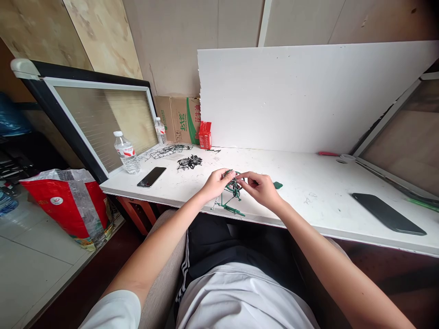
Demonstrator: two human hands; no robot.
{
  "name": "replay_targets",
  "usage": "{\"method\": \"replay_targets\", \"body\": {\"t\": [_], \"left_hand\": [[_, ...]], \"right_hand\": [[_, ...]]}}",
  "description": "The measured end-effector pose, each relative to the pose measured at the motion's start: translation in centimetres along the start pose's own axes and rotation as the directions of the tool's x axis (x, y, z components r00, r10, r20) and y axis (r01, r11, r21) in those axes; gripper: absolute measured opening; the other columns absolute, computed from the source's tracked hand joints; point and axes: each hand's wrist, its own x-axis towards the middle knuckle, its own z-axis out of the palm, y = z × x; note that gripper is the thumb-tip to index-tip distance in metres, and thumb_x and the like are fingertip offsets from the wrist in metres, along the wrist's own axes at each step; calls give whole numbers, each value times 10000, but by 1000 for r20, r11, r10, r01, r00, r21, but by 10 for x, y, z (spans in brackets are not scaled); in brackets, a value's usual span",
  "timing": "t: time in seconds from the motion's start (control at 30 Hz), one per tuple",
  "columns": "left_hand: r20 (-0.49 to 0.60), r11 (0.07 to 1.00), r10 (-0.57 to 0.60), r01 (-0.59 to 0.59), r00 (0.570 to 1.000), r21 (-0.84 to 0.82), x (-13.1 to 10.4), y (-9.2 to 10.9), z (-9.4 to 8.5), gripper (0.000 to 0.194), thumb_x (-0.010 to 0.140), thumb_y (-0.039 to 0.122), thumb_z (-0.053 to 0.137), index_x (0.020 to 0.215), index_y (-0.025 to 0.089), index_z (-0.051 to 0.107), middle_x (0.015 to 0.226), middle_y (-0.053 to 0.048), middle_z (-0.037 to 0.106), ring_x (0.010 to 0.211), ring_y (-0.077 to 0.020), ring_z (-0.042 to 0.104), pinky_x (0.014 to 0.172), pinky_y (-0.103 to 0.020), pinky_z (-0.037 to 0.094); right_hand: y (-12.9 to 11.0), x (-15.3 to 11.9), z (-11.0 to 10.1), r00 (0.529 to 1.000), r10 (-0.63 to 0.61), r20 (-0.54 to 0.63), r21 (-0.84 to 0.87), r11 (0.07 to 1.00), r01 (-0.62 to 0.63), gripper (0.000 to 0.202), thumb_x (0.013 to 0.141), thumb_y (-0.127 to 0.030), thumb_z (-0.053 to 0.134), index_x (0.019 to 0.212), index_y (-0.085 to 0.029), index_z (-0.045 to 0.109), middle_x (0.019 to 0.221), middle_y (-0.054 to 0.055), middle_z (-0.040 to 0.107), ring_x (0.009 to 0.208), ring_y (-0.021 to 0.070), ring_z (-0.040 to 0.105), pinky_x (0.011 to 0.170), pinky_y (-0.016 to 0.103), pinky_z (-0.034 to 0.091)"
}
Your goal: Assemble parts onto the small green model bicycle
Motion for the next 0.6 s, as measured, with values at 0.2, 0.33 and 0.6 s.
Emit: {"method": "replay_targets", "body": {"t": [0.2,0.33,0.6], "left_hand": [[20,1000,-22,21,1000,21,-1,-2,-1,487,996,619,595,917,145,677,861,-31,638,815,-163,555,763,-276,431],[32,999,-43,42,999,26,-1,-4,-1,484,987,615,610,890,145,672,826,-23,627,786,-159,547,735,-274,425],[-23,995,-100,100,995,-18,5,-12,-21,503,923,634,683,949,134,730,938,-78,727,900,-210,637,842,-309,500]], "right_hand": [[1,1,-1,1000,21,-9,-2,1000,-21,363,984,-555,671,1033,-227,819,574,-62,358,553,125,277,564,291,287],[0,1,0,998,58,23,58,997,-60,415,969,-610,669,1027,-222,805,574,-58,368,556,127,285,550,290,286],[35,14,-9,967,209,-147,71,977,-201,437,999,-599,607,1039,-190,756,610,-32,463,559,142,385,557,299,325]]}}
